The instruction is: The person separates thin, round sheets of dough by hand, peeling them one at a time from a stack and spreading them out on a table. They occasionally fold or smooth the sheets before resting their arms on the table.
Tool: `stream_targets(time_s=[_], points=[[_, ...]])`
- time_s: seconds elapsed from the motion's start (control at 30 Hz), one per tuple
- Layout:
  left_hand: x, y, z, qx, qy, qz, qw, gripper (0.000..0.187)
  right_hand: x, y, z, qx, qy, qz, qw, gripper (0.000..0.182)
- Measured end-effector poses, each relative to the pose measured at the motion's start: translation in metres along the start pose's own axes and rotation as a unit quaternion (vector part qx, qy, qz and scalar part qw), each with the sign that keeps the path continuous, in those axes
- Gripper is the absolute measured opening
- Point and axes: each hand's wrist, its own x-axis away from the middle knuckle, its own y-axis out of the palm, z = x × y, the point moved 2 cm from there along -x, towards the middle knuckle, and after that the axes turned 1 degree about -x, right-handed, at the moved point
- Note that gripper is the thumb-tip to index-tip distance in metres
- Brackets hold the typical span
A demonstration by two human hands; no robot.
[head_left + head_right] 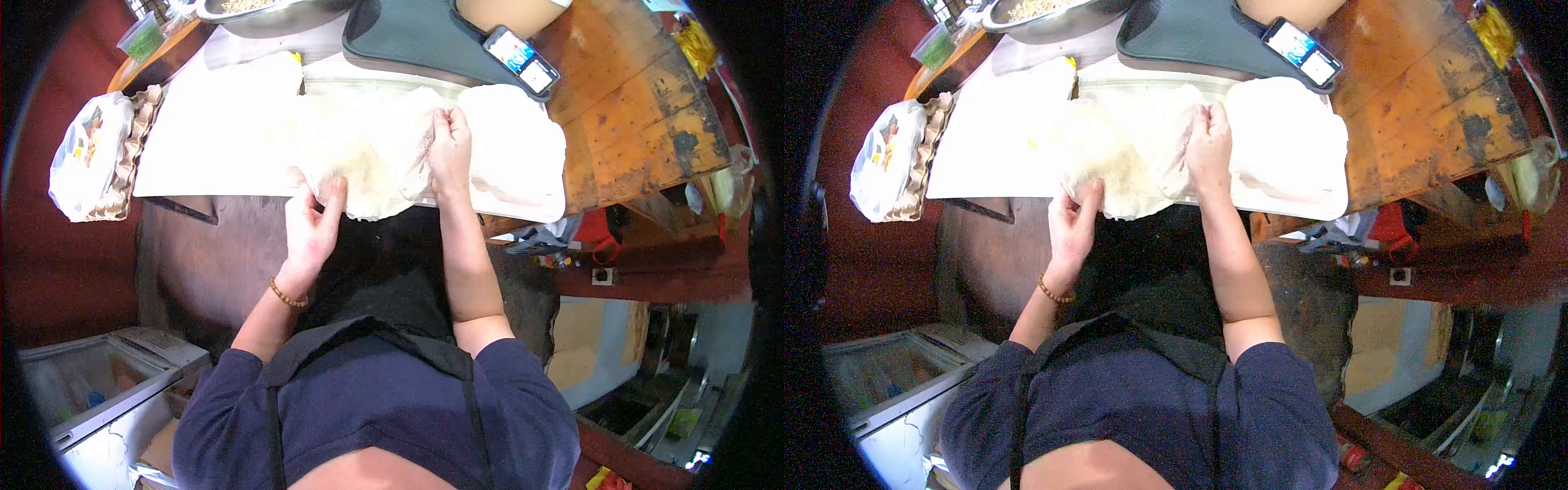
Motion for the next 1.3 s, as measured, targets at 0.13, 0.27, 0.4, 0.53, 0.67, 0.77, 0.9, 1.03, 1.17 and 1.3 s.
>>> stream_targets(time_s=[0.13, 0.27, 0.4, 0.53, 0.67, 0.77, 0.9, 1.03, 1.17, 1.3], points=[[0.005, 0.012, 0.008, 0.036, -0.005, 0.015, 0.999, 0.023, 0.008, -0.001, -0.030, 0.239, -0.102, 0.098, 0.961, 0.016], [0.003, -0.002, 0.003, 0.061, -0.030, 0.015, 0.998, 0.020, 0.008, 0.000, -0.042, 0.268, -0.128, 0.106, 0.949, 0.016], [0.000, -0.016, -0.006, 0.067, -0.058, 0.009, 0.996, 0.025, 0.000, -0.001, -0.041, 0.277, -0.208, 0.126, 0.930, 0.016], [-0.004, -0.028, -0.008, 0.061, -0.077, 0.000, 0.995, 0.028, -0.004, -0.006, -0.052, 0.285, -0.193, 0.136, 0.929, 0.016], [-0.010, -0.039, -0.022, -0.008, -0.087, -0.009, 0.996, 0.029, -0.006, -0.010, -0.060, 0.303, -0.177, 0.140, 0.926, 0.017], [-0.011, -0.041, -0.019, 0.065, -0.096, 0.009, 0.993, 0.029, -0.008, -0.011, -0.058, 0.273, -0.179, 0.114, 0.938, 0.020], [-0.015, -0.047, -0.030, 0.058, -0.170, 0.036, 0.983, 0.026, -0.015, -0.009, -0.033, 0.243, -0.169, 0.038, 0.954, 0.027], [-0.012, -0.041, -0.012, 0.137, -0.146, 0.038, 0.979, 0.035, 0.021, 0.000, -0.042, 0.110, 0.002, -0.111, 0.988, 0.051], [-0.001, -0.030, 0.002, 0.115, -0.152, -0.094, 0.977, 0.055, 0.053, -0.005, -0.027, 0.128, -0.070, -0.183, 0.972, 0.050], [0.007, -0.011, -0.005, 0.109, -0.193, -0.131, 0.966, 0.048, 0.070, -0.017, -0.032, 0.248, -0.088, -0.184, 0.947, 0.044]])
